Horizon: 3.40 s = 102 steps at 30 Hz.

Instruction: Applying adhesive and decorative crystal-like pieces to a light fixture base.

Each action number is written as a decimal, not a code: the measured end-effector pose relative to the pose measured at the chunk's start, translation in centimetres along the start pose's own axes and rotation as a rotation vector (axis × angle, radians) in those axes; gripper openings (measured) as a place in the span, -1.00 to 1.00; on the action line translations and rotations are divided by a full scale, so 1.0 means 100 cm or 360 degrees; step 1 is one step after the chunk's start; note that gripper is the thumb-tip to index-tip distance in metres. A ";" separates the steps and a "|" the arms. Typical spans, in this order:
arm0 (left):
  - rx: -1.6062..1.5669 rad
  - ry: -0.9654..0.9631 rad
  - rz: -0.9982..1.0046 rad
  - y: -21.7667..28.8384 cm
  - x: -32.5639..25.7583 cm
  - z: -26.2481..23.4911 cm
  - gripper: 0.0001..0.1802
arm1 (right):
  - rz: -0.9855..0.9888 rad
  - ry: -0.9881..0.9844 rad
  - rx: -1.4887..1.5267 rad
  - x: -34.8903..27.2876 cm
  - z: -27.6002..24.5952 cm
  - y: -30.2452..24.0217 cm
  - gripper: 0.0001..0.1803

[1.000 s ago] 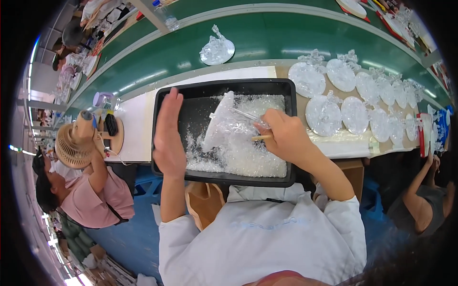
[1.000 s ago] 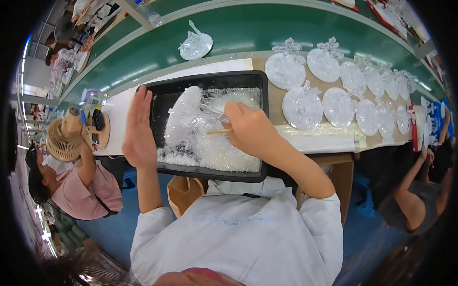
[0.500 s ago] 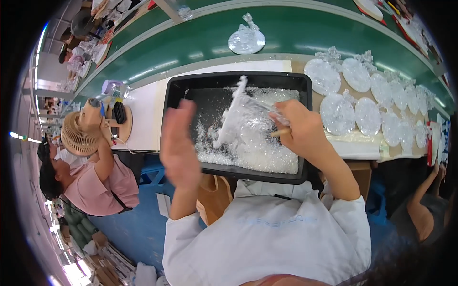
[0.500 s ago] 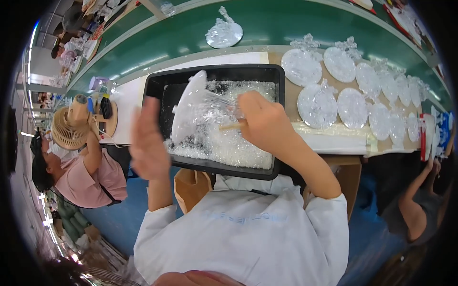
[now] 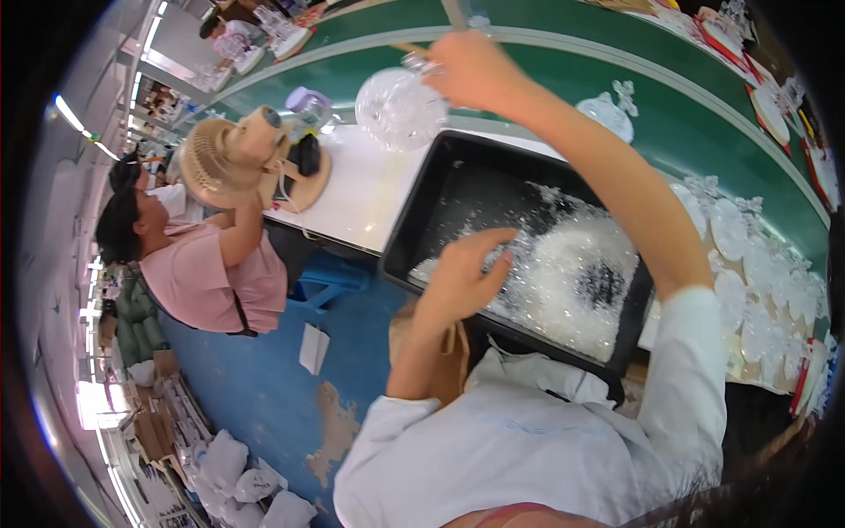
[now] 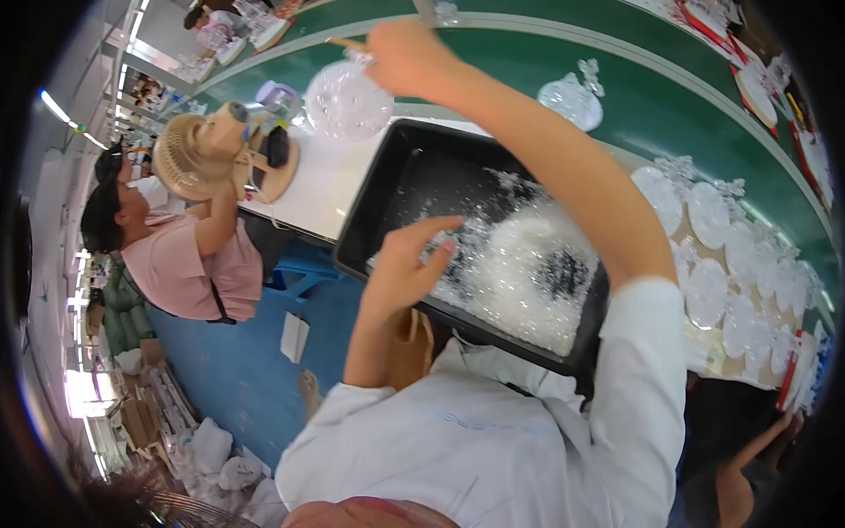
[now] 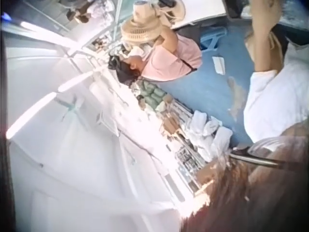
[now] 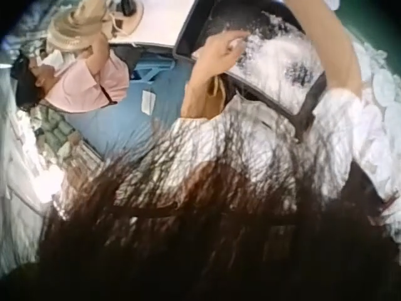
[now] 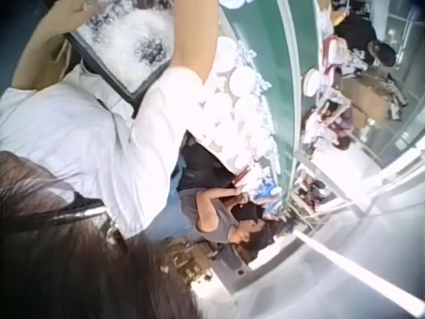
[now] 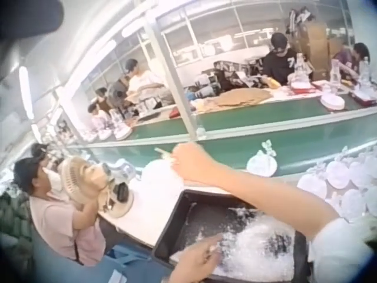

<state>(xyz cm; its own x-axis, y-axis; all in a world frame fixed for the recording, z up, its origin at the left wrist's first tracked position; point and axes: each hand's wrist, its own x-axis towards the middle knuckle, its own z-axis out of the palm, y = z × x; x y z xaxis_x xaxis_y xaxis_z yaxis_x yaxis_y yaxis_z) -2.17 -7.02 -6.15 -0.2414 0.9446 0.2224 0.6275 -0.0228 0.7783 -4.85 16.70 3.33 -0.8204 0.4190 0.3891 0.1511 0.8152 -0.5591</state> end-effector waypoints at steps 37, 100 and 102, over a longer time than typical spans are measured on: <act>0.0440 -0.0937 0.1328 -0.028 0.091 0.134 -0.28 | 0.1100 -0.0555 -0.1507 -0.127 -0.184 0.250 -0.52; -0.0735 -0.0761 -0.0705 0.013 0.011 0.056 -0.34 | 0.0459 -0.0485 0.0169 -0.293 -0.061 0.011 -0.50; -0.0668 -0.0699 -0.0538 0.012 0.014 0.038 -0.38 | 0.0648 -0.0403 0.0245 -0.289 -0.071 0.005 -0.47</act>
<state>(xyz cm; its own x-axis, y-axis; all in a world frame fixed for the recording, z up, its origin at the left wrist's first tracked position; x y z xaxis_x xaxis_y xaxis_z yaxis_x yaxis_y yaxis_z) 1.10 -4.45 -7.14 0.0039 0.9651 -0.2617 0.2099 0.2551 0.9439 22.84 7.87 -3.03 -0.8225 0.5653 -0.0621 0.4195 0.5293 -0.7375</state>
